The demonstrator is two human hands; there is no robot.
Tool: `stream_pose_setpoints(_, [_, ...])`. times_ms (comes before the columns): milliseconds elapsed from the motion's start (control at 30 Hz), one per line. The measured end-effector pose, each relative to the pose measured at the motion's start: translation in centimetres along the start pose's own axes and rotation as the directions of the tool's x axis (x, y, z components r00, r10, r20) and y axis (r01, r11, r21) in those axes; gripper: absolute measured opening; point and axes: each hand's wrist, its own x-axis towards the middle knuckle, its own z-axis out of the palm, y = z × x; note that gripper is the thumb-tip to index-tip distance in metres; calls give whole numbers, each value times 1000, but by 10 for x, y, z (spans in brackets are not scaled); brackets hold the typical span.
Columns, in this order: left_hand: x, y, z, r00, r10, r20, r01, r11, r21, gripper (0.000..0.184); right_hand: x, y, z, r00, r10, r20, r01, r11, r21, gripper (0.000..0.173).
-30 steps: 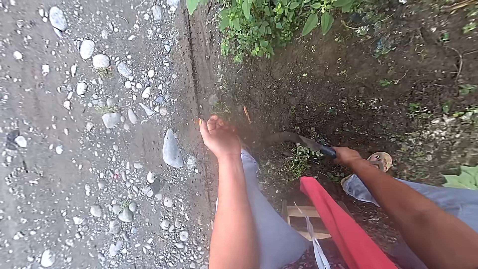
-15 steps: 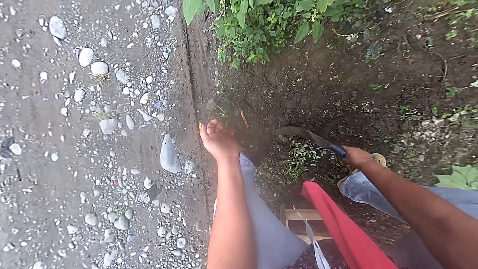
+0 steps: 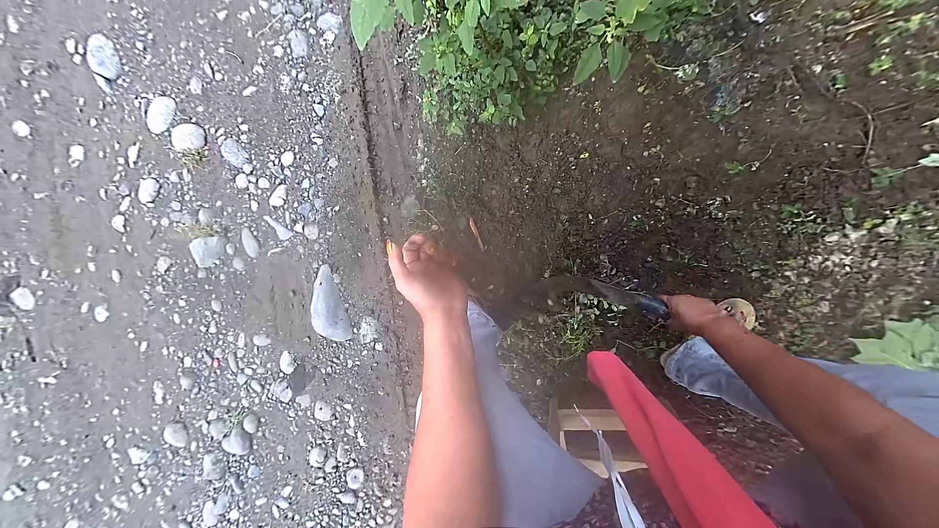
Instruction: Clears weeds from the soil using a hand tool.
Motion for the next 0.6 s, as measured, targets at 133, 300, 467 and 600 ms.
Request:
stream_pose_setpoints(133, [-1, 2, -2, 1000, 1, 27, -1, 1000, -21, 61, -13, 20, -32, 997, -35, -62, 34, 999, -30, 47])
stream_pose_setpoints(300, [0, 2, -2, 1000, -2, 15, 3, 1000, -23, 60, -7, 0, -34, 953, 127, -276, 45, 841, 540, 50])
stream_pose_setpoints(467, [0, -1, 2, 1000, 2, 3, -2, 1000, 8, 59, 11, 1, -6, 969, 176, -171, -85, 893, 441, 54])
stream_pose_setpoints(600, [1, -2, 0, 1000, 3, 15, -3, 1000, -13, 60, 0, 22, -23, 975, 163, -154, -128, 968, 216, 53])
